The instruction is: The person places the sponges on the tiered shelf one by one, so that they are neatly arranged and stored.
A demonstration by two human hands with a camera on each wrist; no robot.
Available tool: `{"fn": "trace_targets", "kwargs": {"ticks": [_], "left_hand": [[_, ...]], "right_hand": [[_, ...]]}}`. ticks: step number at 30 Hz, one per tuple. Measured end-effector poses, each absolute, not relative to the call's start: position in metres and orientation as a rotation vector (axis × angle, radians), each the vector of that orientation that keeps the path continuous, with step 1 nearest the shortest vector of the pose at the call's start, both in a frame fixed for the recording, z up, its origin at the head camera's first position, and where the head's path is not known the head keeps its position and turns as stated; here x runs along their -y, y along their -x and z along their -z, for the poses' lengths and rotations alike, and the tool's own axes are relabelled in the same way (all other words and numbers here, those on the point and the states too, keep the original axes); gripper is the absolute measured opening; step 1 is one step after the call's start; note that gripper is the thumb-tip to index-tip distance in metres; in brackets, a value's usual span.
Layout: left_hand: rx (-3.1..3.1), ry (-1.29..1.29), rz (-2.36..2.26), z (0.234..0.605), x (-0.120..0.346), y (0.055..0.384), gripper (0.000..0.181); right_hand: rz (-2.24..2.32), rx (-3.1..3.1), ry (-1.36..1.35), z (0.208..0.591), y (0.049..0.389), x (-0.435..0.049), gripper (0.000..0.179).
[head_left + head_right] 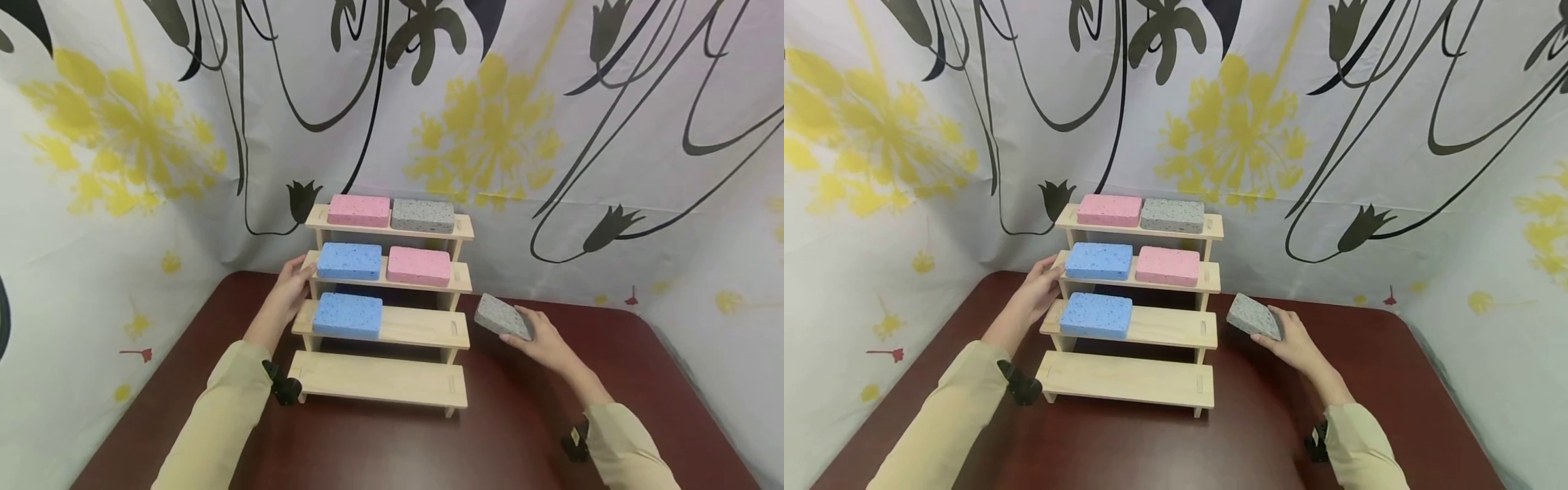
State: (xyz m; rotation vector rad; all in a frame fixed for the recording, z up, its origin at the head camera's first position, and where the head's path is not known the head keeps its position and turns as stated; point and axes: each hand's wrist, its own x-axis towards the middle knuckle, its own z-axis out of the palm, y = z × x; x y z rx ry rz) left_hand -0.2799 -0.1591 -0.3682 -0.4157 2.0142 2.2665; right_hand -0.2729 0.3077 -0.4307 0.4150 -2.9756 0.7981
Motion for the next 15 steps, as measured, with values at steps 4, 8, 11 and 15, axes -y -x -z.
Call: {"fn": "trace_targets", "kwargs": {"ticks": [4, 8, 11, 15], "left_hand": [[-2.001, 0.411, -2.272, 0.365, 0.161, 0.281, 0.058], [-1.990, 0.386, -2.301, 0.363, 0.163, 0.281, 0.058], [-1.980, 0.385, -2.308, 0.363, 0.164, 0.281, 0.057], [-1.963, 0.391, -2.295, 0.366, 0.161, 0.282, 0.057]], "right_hand": [[-0.790, 2.967, -0.433, 0.414, 0.262, -0.306, 0.079], [-0.805, 2.912, -0.476, 0.398, 0.253, -0.300, 0.075], [-0.816, 2.858, -0.519, 0.387, 0.243, -0.294, 0.071], [-0.793, 2.799, -0.600, 0.376, 0.229, -0.284, 0.064]]}}
